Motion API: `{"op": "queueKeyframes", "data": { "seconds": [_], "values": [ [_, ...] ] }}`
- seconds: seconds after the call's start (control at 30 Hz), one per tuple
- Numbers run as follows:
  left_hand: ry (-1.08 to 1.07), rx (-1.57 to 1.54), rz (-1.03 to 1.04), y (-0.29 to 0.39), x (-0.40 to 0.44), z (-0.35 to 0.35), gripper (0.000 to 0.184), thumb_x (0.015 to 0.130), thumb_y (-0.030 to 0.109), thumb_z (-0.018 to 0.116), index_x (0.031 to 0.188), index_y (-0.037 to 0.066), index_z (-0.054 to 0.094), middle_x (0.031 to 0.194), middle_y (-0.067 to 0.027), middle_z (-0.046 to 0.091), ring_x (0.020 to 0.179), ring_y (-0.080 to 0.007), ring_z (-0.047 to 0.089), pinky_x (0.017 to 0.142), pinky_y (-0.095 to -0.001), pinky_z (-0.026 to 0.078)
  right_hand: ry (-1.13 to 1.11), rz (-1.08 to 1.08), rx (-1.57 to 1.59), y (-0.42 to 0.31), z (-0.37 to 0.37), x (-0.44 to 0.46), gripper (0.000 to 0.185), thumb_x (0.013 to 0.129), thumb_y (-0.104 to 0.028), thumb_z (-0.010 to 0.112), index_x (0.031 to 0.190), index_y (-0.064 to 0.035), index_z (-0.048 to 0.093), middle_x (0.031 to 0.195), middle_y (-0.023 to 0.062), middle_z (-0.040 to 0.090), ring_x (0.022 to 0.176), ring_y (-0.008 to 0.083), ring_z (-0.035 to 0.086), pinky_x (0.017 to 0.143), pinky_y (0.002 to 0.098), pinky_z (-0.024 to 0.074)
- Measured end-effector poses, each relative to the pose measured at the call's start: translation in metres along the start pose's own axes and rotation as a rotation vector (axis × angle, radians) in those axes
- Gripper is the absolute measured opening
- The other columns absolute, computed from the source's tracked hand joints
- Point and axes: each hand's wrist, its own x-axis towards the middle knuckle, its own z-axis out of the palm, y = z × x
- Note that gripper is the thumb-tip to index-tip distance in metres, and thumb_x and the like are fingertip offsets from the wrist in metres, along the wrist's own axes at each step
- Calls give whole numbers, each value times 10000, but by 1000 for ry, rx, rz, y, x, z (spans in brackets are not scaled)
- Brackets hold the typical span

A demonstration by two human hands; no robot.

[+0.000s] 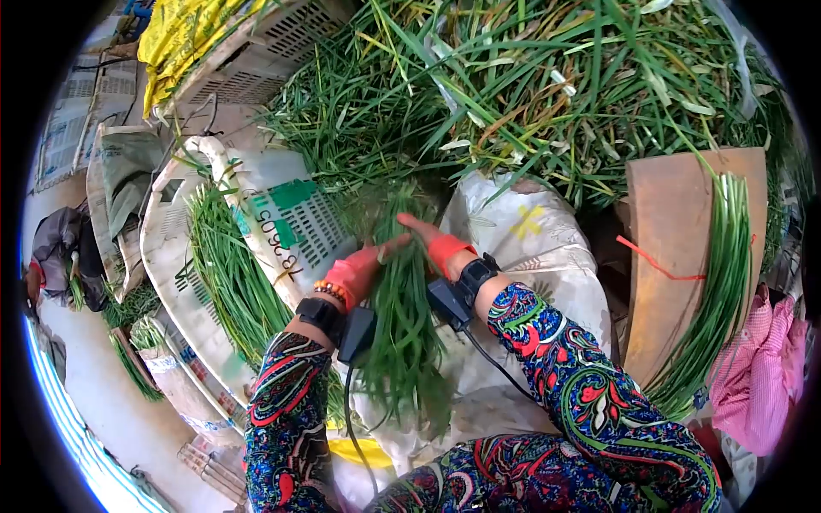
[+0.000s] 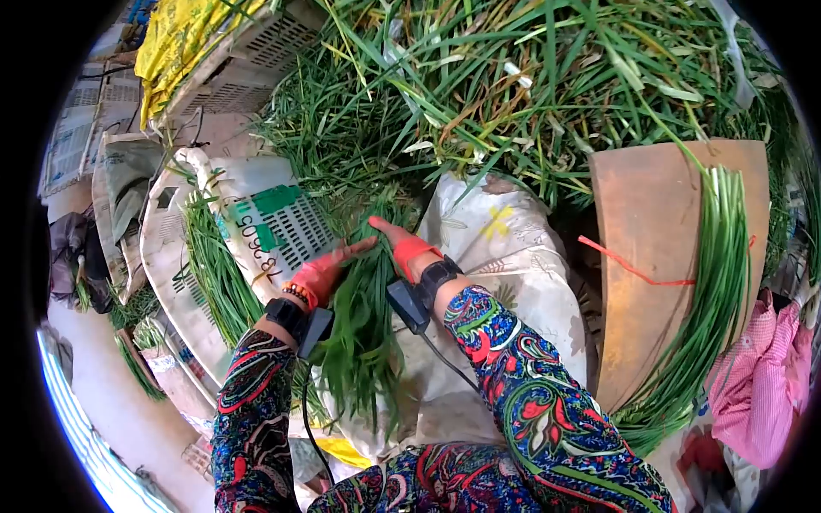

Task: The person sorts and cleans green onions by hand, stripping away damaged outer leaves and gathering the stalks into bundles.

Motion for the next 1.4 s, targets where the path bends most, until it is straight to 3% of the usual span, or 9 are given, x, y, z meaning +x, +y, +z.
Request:
{"op": "queueKeyframes", "data": {
  "seconds": [0.17, 0.3, 0.4, 0.53, 0.67, 0.87, 0.93, 1.13, 1.4],
  "values": [
    [25, -546, -419, 131, -26, 48, 312, 804, 298, 628, 955, 25, 610, 816, -59, 655, 666, -161, 622, 600, -283, 511, 58, -227, -207, 26, 4, -22, 595, 818, -486, 506, 1198, -27, 507, 1004, 58, 609, 867, 158, 528, 720, 295, 428],
    [-232, -768, -496, 71, -38, 79, 234, 818, 199, 597, 958, 12, 607, 854, -51, 647, 712, -147, 617, 649, -268, 504, -26, -150, -586, 71, -27, -40, 442, 895, -322, 447, 1244, -53, 470, 1197, 68, 527, 1004, 176, 509, 826, 301, 402],
    [-319, -456, -361, 48, -29, 80, 269, 848, 168, 539, 1069, 18, 573, 921, -51, 629, 784, -139, 588, 754, -275, 471, -331, -546, -977, 85, -55, -30, 460, 861, -315, 522, 1185, 9, 479, 1122, 120, 566, 1030, 183, 515, 923, 318, 383],
    [-126, 340, 112, 102, -6, 55, 329, 820, 255, 551, 1089, 69, 574, 969, -110, 623, 822, -208, 595, 750, -321, 459, -98, -661, -1042, 38, -67, -8, 394, 895, -313, 471, 1159, -24, 523, 1114, 118, 574, 1011, 235, 542, 890, 340, 404],
    [16, -352, 136, 144, 37, 23, 375, 782, 182, 629, 1111, 11, 568, 974, -117, 627, 862, -179, 590, 770, -289, 473, 132, -446, -303, -47, -5, 2, 366, 811, -345, 577, 1001, -32, 590, 858, 79, 619, 667, 169, 557, 593, 326, 467],
    [377, -332, 123, 166, -9, 4, 946, 719, 185, 695, 1371, -51, 51, 1046, -146, 578, 911, -195, 581, 763, -286, 489, 34, -478, -122, -67, 86, -73, 429, 775, -383, 622, 1038, -46, 589, 909, 62, 619, 750, 157, 574, 705, 302, 460],
    [496, -88, 181, 184, -57, 25, 921, 748, 193, 672, 1371, -55, 41, 1147, -180, 532, 1007, -217, 550, 837, -286, 453, -321, -458, 46, -39, 89, -70, 514, 821, -424, 579, 1184, -65, 525, 1081, 36, 591, 951, 133, 548, 855, 291, 418],
    [689, 594, 298, 197, -168, 66, 847, 794, 185, 625, 1381, -46, 61, 1252, -249, 432, 1125, -244, 470, 934, -319, 369, -271, -576, -218, 20, 146, -123, 521, 837, -379, 554, 1241, -56, 487, 1196, 26, 526, 1064, 128, 487, 948, 272, 343],
    [616, -116, 499, 192, -267, 114, 1045, 665, 191, 757, 1405, 47, 33, 1329, -162, 355, 1174, -223, 403, 963, -334, 354, -440, -791, -12, 56, 216, -170, 216, 767, -111, 613, 964, -24, 604, 879, 51, 621, 746, 148, 591, 667, 296, 495]
  ]
}}
